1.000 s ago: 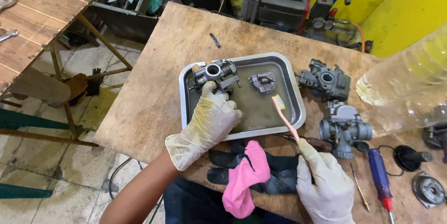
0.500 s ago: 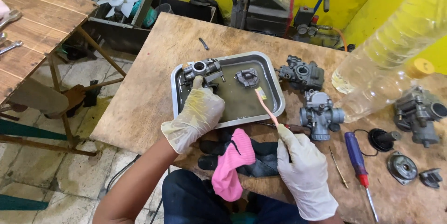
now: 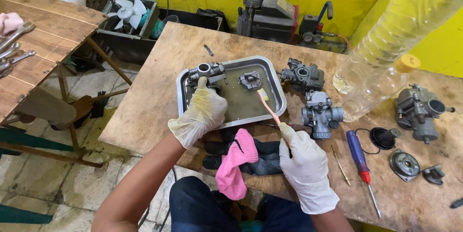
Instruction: The person scrubs small metal carburetor parts with a toothbrush in a tray of liquid, then wipes them with a pink cloth. The person handles several parts one at a time, dipping and brushing each before wiping and placing them on the table.
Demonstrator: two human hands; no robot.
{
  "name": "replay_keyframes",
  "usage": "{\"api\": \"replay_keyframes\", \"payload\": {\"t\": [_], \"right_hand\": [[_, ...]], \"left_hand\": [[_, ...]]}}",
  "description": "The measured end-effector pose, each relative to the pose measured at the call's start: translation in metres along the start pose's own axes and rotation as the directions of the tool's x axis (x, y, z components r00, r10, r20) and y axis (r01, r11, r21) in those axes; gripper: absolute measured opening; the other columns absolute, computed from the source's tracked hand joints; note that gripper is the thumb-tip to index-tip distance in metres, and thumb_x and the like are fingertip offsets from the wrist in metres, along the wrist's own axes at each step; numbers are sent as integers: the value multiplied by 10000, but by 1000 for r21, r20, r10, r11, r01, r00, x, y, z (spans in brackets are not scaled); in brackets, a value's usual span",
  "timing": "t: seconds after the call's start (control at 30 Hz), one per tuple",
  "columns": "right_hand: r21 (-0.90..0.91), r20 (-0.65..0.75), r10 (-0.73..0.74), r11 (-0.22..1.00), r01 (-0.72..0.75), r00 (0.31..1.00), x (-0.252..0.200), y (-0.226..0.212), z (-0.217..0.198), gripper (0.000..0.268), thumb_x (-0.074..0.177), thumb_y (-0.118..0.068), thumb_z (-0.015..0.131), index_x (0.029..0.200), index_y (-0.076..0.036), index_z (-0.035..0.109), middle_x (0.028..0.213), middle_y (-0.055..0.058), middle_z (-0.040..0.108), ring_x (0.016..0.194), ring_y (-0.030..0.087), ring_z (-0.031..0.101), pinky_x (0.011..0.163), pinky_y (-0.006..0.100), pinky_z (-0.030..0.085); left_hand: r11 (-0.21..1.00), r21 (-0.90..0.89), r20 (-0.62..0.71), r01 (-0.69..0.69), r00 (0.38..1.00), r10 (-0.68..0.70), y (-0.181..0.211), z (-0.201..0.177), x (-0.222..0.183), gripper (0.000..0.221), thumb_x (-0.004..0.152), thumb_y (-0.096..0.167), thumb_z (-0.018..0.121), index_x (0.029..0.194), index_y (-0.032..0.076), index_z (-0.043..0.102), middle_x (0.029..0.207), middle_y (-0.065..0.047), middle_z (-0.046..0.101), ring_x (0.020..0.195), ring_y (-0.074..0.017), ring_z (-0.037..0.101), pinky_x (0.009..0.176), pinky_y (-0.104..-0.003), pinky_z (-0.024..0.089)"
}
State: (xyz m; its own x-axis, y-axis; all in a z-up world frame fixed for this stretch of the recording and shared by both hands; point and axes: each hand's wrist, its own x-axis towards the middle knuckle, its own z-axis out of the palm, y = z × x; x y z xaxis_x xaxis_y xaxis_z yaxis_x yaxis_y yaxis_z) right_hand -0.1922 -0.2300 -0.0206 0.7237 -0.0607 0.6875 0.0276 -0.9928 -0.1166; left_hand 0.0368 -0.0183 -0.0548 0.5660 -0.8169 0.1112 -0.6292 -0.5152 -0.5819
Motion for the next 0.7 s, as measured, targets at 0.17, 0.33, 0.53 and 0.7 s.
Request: {"api": "replay_keyframes", "payload": {"t": [0.17, 0.33, 0.53, 0.7], "right_hand": [[-11, -11, -6, 1000, 6, 1000, -4, 3, 4, 464, 969, -100, 672, 1419, -200, 625, 817, -6, 548, 662, 225, 569, 587, 376, 478], [4, -10, -8, 1000, 8, 1000, -5, 4, 4, 453, 959, -125, 683, 1404, -192, 636, 828, 16, 547, 660, 249, 573, 584, 389, 484], [49, -12, 5, 999, -5, 1000, -4, 1, 0, 460, 948, -114, 685, 1399, -189, 641, 861, 10, 573, 679, 239, 590, 612, 371, 499], [56, -30, 11, 998, -10, 999, -4, 1, 1, 475, 949, -106, 691, 1409, -206, 630, 870, 12, 574, 685, 251, 595, 612, 387, 499]], "left_hand": [[998, -62, 40, 17, 999, -14, -4, -6, -3, 331, 807, 303, 629, 624, 31, 679, 608, -195, 627, 599, -386, 589, 1140, -759, 271], [989, -135, -50, 59, 997, -66, -14, -16, -14, 265, 725, 382, 586, 598, 158, 649, 550, -61, 632, 509, -271, 586, 1023, -697, 333], [907, -419, -262, 35, 952, -158, -24, -38, -38, 211, 811, 393, 610, 725, 205, 652, 626, -18, 675, 648, -311, 683, 1064, -597, 317], [737, -676, -239, 3, 945, -222, -26, -73, -53, 163, 892, 293, 560, 765, 234, 644, 690, 67, 646, 779, -222, 667, 1127, -563, 218]]}}
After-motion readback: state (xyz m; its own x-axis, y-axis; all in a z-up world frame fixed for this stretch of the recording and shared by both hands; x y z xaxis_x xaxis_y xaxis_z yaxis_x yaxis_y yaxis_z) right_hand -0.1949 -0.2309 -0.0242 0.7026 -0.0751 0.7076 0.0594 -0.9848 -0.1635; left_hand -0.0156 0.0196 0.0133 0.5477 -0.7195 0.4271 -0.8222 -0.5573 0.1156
